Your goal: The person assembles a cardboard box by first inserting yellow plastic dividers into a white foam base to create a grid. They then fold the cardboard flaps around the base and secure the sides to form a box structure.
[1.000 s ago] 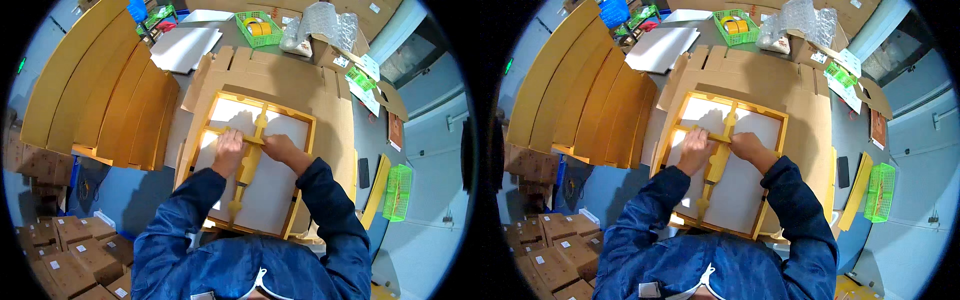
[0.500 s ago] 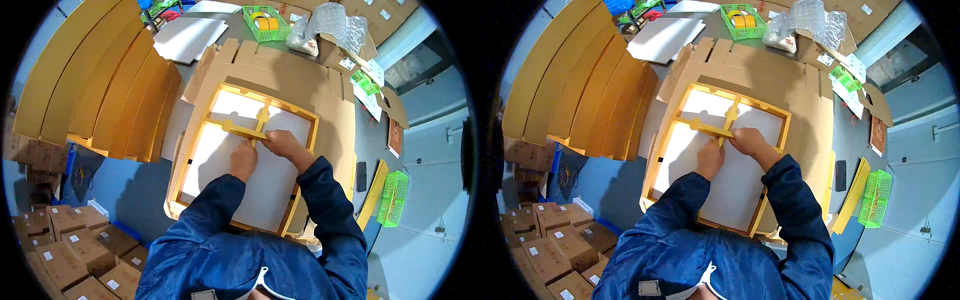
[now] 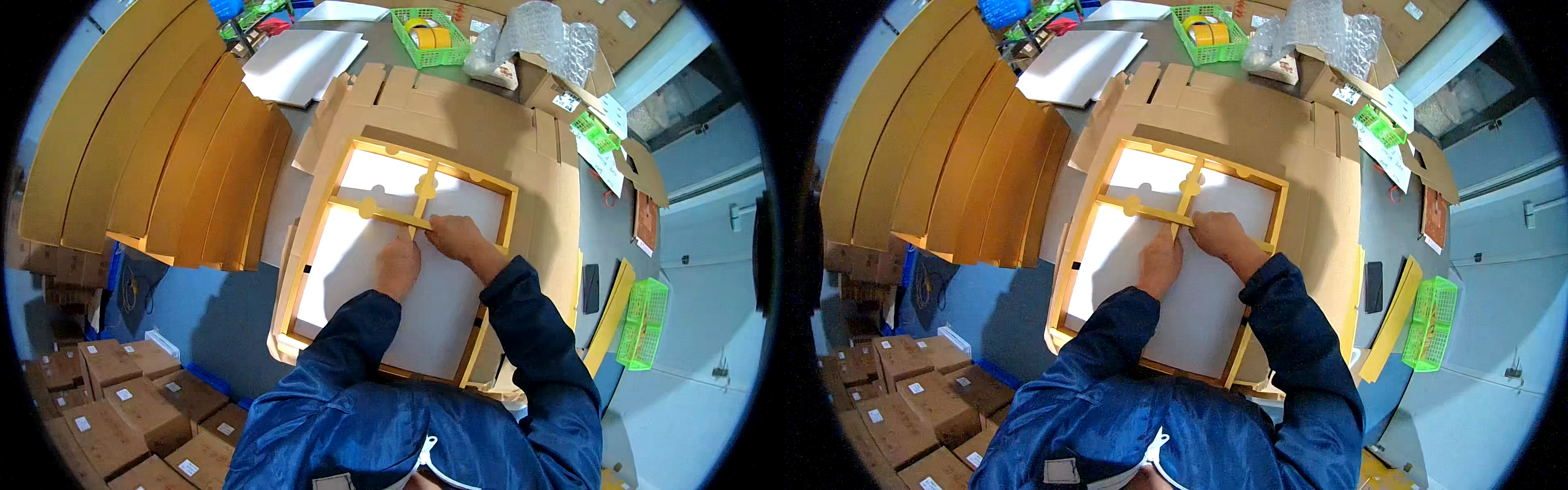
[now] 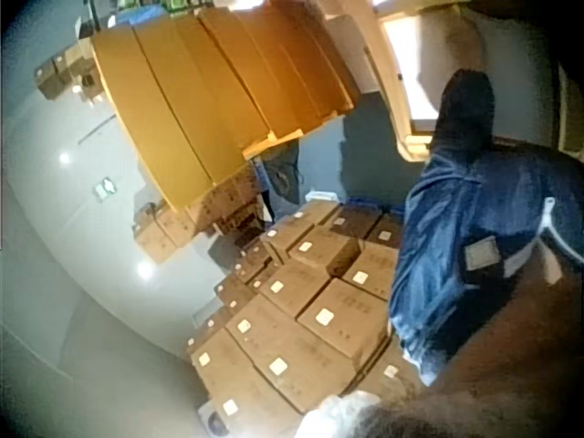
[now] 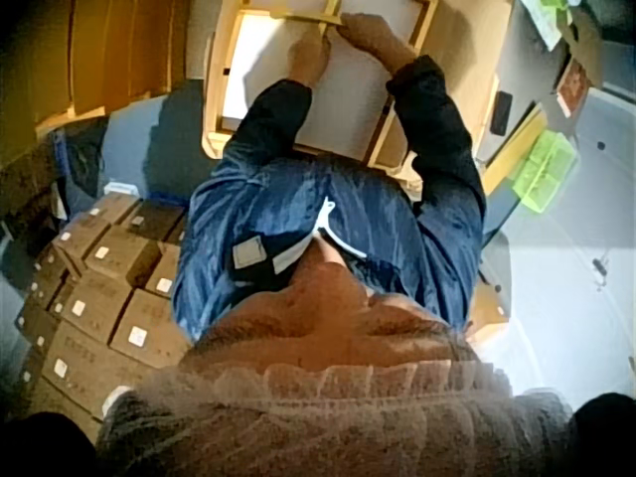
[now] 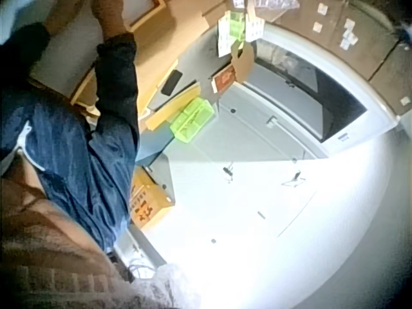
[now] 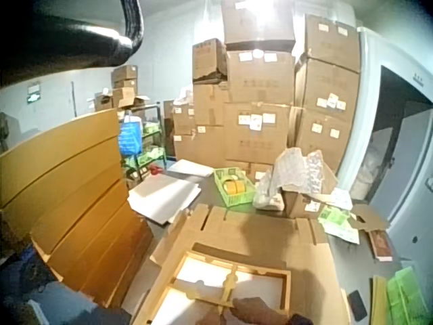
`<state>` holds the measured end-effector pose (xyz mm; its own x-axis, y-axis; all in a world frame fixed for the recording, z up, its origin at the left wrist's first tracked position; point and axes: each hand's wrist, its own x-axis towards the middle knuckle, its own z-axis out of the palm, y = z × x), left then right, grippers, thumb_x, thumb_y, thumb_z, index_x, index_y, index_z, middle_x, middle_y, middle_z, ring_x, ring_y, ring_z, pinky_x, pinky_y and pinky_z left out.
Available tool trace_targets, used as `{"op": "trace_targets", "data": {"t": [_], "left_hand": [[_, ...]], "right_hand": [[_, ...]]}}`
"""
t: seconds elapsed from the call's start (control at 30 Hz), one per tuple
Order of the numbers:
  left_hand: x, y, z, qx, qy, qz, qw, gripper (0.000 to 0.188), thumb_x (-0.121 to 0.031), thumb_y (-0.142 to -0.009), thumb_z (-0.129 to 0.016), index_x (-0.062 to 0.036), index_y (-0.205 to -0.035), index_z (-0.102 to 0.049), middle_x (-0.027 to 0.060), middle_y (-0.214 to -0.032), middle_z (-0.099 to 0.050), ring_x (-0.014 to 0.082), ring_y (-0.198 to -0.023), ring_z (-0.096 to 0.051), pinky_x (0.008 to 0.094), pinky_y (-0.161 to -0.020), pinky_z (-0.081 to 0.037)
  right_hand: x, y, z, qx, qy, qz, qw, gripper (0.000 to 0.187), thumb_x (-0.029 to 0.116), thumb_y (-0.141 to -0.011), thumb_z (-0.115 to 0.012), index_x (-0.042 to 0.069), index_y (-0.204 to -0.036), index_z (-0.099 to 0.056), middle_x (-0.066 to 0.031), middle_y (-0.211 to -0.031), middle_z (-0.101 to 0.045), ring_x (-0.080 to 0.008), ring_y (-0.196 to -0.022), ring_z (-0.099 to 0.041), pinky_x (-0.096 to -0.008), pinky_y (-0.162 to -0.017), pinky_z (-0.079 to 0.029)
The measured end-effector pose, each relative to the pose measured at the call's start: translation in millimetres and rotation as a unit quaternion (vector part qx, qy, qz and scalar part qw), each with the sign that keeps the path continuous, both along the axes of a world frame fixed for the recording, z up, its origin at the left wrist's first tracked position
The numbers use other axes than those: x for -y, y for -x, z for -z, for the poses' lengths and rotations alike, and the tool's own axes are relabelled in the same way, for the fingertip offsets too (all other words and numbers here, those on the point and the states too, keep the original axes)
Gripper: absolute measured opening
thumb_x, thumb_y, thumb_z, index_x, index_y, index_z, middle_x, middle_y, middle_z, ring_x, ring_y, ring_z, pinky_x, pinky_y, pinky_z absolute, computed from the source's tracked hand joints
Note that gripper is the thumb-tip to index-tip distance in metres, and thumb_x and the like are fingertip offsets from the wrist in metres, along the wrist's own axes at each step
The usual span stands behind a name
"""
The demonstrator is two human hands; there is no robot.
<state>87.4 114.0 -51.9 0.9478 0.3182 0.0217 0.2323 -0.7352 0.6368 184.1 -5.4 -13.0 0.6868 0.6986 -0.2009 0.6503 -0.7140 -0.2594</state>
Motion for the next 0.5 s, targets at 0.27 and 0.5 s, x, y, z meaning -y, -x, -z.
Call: {"op": "trace_targets", "data": {"t": [0.27,0.5], "left_hand": [[-3.6,3.3,-3.9,0.006,-0.061,0.026,0.998,0.017,-0.014,-0.086,-0.051,-0.0006,-0.096,-0.05,0.0171,-0.072,-0.06,0.0372,-0.066,-0.061,0.0484,-0.061,-0.047],[0.9,-14.0,-67.9,0.088,-0.207,0.106,0.969,0.027,-0.023,-0.08,-0.062,-0.0011,-0.093,-0.057,0.0151,-0.098,-0.057,0.028,-0.096,-0.052,0.0435,-0.082,-0.038]], "right_hand": [[-3.5,11.6,7.4,0.014,-0.006,0.035,0.999,0.021,0.024,-0.088,-0.051,0.003,-0.087,-0.055,-0.016,-0.088,-0.064,-0.0332,-0.076,-0.064,-0.0438,-0.065,-0.051],[23.4,21.1,3.3,0.161,-0.192,0.079,0.965,0.052,0.024,-0.082,-0.061,-0.002,-0.123,-0.045,-0.0217,-0.122,-0.051,-0.0338,-0.116,-0.047,-0.0415,-0.101,-0.034]]}}
